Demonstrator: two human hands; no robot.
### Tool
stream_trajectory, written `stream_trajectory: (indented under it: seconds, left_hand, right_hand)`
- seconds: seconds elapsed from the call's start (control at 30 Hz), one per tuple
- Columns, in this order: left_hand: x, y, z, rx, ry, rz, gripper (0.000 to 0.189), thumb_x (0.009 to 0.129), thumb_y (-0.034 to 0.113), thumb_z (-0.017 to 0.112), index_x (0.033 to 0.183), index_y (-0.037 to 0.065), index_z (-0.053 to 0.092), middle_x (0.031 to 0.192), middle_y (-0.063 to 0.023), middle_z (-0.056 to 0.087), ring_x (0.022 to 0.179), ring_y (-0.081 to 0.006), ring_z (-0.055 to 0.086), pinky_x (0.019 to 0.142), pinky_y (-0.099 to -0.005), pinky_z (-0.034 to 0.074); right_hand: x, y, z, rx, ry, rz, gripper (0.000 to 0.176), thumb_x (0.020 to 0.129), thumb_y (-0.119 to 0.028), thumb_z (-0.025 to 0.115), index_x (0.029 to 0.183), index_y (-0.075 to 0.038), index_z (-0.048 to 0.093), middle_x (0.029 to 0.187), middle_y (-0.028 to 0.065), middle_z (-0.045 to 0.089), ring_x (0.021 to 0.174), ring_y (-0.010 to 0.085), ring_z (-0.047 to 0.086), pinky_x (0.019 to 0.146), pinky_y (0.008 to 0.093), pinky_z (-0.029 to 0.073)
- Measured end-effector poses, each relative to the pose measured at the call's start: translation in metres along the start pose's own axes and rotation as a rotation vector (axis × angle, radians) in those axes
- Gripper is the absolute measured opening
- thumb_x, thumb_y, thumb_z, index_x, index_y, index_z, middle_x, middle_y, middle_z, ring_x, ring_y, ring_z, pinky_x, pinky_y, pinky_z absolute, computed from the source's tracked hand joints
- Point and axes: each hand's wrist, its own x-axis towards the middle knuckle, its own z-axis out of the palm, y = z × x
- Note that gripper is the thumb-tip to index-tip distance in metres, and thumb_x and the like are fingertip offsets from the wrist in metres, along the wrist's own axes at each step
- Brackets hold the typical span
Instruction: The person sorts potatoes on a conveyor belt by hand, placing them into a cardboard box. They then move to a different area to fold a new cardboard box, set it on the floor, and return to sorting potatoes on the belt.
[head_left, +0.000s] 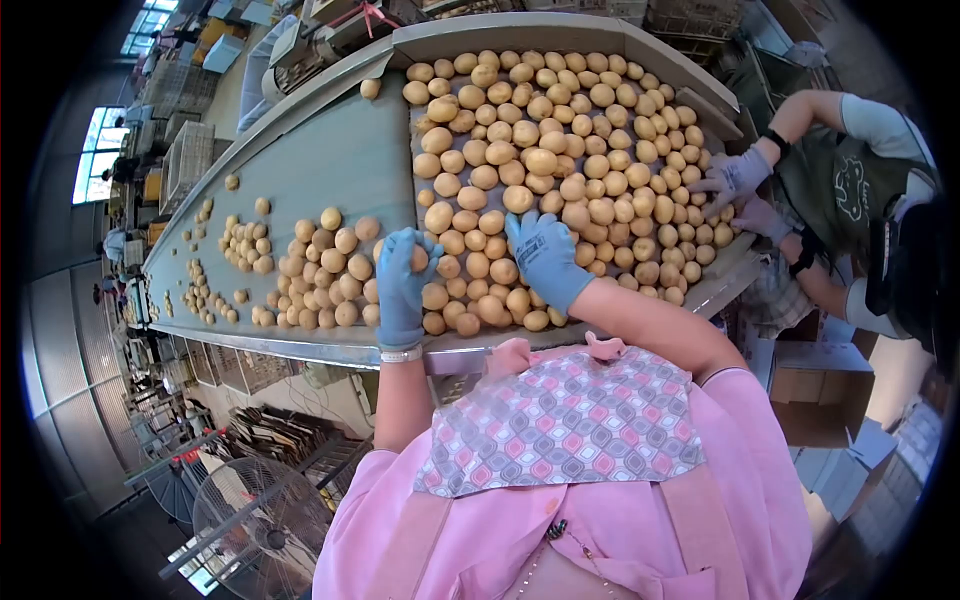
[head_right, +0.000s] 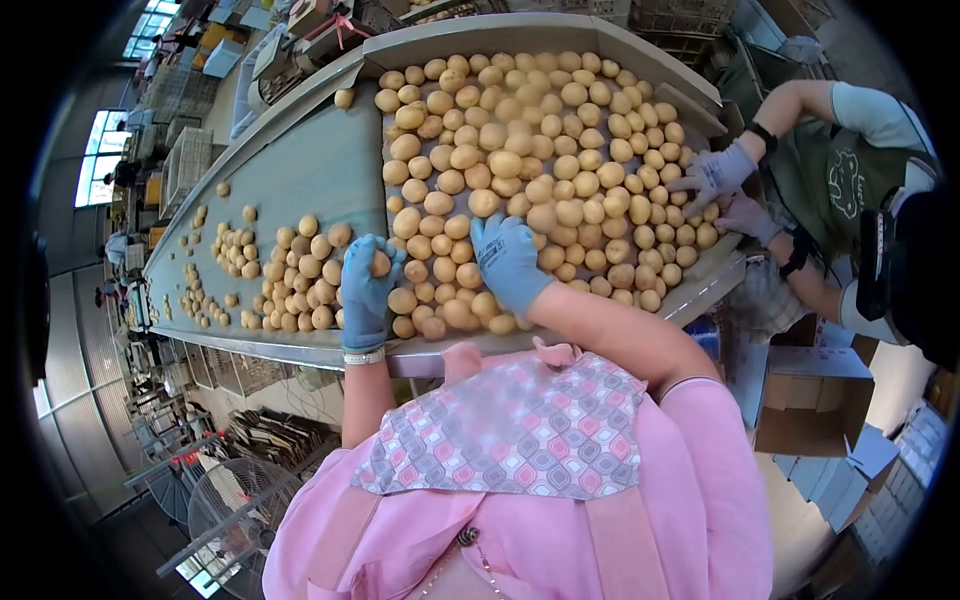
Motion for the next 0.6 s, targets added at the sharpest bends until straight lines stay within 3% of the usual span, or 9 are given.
stream_trajectory:
  seconds: [0.1,0.17,0.23,0.37,0.4,0.5,0.57,0.6]
  left_hand:
    - [0.004,0.008,0.003,0.53,0.058,0.277,0.024,0.099,0.024,0.062,0.118,0.011,0.067,0.11,-0.0072,0.07,0.09,-0.0234,0.068,0.08,-0.0345,0.056]
    - [0.018,0.016,0.011,0.889,0.112,0.542,0.022,0.097,0.023,0.063,0.116,0.012,0.069,0.111,-0.0072,0.071,0.09,-0.0256,0.068,0.081,-0.0363,0.056]
    - [0.041,0.016,0.019,1.193,0.109,0.667,0.021,0.096,0.021,0.065,0.115,0.014,0.071,0.112,-0.0073,0.072,0.091,-0.0277,0.068,0.081,-0.0381,0.056]
    - [0.084,0.018,0.04,1.581,-0.002,0.462,0.018,0.092,0.017,0.064,0.109,0.016,0.07,0.109,-0.0082,0.072,0.094,-0.0301,0.069,0.081,-0.0423,0.059]
    - [0.089,0.019,0.047,1.607,-0.025,0.394,0.016,0.092,0.017,0.064,0.107,0.015,0.069,0.107,-0.0085,0.072,0.094,-0.03,0.069,0.079,-0.0432,0.059]
    - [0.106,0.002,0.055,1.672,-0.092,0.26,0.013,0.091,0.017,0.064,0.104,0.013,0.066,0.101,-0.0111,0.071,0.095,-0.0313,0.071,0.077,-0.0444,0.06]
    - [0.116,0.003,0.067,1.768,-0.124,0.123,0.015,0.091,0.019,0.065,0.104,0.012,0.065,0.101,-0.0121,0.071,0.095,-0.0324,0.071,0.077,-0.0436,0.059]
    - [0.114,0.006,0.064,1.7,-0.109,0.254,0.01,0.094,0.013,0.062,0.101,0.01,0.068,0.099,-0.0127,0.073,0.093,-0.0316,0.072,0.074,-0.0435,0.06]
  right_hand:
    - [0.008,0.017,0.001,0.115,0.077,-0.1,0.023,0.096,-0.017,0.061,0.118,-0.019,0.066,0.102,0.0043,0.061,0.079,0.0203,0.065,0.056,0.0292,0.055]
    - [0.016,0.023,0.005,0.197,0.059,-0.156,0.018,0.097,-0.017,0.06,0.113,-0.018,0.067,0.1,0.0052,0.065,0.083,0.0218,0.068,0.061,0.0331,0.057]
    - [0.021,0.031,0.003,0.303,0.041,-0.184,0.015,0.097,-0.014,0.058,0.11,-0.017,0.066,0.098,0.0068,0.068,0.086,0.024,0.071,0.064,0.037,0.058]
    - [0.037,0.052,-0.033,0.579,0.072,-0.167,0.015,0.094,-0.007,0.058,0.106,-0.014,0.065,0.098,0.0103,0.071,0.087,0.0277,0.072,0.068,0.0416,0.059]
    - [0.049,0.056,-0.049,0.663,0.317,-0.168,0.009,0.091,-0.01,0.062,0.1,-0.011,0.063,0.102,0.0122,0.07,0.088,0.0283,0.072,0.073,0.0418,0.059]
    - [0.122,0.062,-0.059,0.533,0.476,-0.286,0.011,0.094,-0.012,0.062,0.104,-0.009,0.066,0.103,0.0124,0.068,0.093,0.0313,0.07,0.074,0.0432,0.059]
    - [0.161,0.046,-0.068,0.25,0.223,-0.218,0.012,0.092,-0.013,0.067,0.103,-0.009,0.071,0.106,0.01,0.069,0.097,0.0292,0.07,0.077,0.0405,0.06]
    - [0.169,0.033,-0.065,0.21,0.172,-0.156,0.017,0.09,-0.014,0.068,0.105,-0.008,0.074,0.11,0.009,0.07,0.103,0.0266,0.068,0.08,0.038,0.059]
